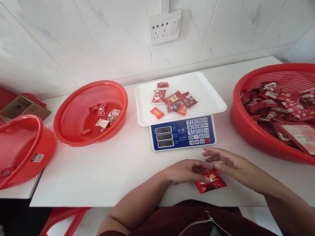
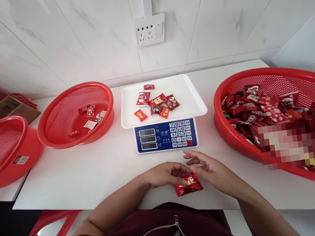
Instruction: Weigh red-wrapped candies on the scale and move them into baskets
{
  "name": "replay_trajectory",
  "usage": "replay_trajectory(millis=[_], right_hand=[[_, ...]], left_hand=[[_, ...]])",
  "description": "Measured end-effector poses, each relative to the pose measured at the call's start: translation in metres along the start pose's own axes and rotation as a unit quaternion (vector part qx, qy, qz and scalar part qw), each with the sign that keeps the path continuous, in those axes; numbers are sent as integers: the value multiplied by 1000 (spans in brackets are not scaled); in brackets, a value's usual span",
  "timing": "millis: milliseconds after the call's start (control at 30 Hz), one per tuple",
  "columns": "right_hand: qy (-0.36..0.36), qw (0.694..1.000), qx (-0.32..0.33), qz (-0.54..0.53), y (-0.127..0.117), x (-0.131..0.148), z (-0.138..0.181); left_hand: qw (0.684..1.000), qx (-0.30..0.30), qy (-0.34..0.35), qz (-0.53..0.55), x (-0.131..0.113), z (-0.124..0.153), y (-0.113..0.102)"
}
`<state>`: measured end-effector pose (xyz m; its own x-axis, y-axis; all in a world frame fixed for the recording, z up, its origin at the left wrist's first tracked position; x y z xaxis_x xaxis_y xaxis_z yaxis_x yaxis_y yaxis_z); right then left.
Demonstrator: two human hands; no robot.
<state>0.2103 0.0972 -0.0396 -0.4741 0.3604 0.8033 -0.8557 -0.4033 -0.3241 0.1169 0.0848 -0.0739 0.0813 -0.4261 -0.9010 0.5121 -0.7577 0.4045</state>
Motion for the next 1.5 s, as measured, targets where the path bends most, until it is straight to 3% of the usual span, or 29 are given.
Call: replay_trajectory(millis=[133,300,400,533,633,700,800,833,900,1000,1100,1200,1300,1400,1500], right_hand=[[15,994,81,-74,17,-2,-2],[12,974,134,-181,31,-1,-7],[26,948,194,-250,49,-5,-9],[45,896,256,-359,70,-7,-12],[71,875,260,-403,80,-7,-16],[89,876,253,-401,85,-8,-17],[107,881,259,-381,91,-8,-17],[109,883,260,-374,92,-8,-17],[108,888,255,-368,92,-8,-18],[99,891,252,-364,92,-7,-18],[93,893,255,-358,92,-6,-18],[90,893,252,-362,91,-5,-18],[92,891,251,-367,90,-5,-19],[88,887,254,-375,90,-4,-18],[77,888,253,-377,89,-1,-18]], left_hand=[[998,-39,26,-32,-4,0,-3],[980,-153,93,-91,-27,10,-11],[956,-199,139,-163,-52,22,-13],[906,-186,146,-350,-74,33,-8],[835,-216,173,-475,-98,46,-20],[763,-303,210,-532,-127,68,-40],[582,-486,224,-612,-176,125,-76],[523,-528,203,-637,-188,143,-86],[453,-565,129,-677,-201,169,-108],[435,-567,14,-699,-201,193,-141],[411,-578,-43,-704,-202,215,-162],[354,-617,-70,-699,-212,250,-178],[291,-678,-111,-666,-222,305,-196],[272,-719,-203,-606,-223,366,-221],[289,-735,-355,-500,-210,419,-242]])
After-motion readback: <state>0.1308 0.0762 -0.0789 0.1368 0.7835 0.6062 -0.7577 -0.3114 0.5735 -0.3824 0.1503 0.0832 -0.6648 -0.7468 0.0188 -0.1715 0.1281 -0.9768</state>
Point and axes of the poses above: each hand's wrist, its own z-axis away from the middle knuckle, its own y-axis out of the palm, x = y × z, the point moved 9 cm from there along -z, towards the middle knuckle, and after that the axes turned 9 degrees about y, right-handed, at the moved point
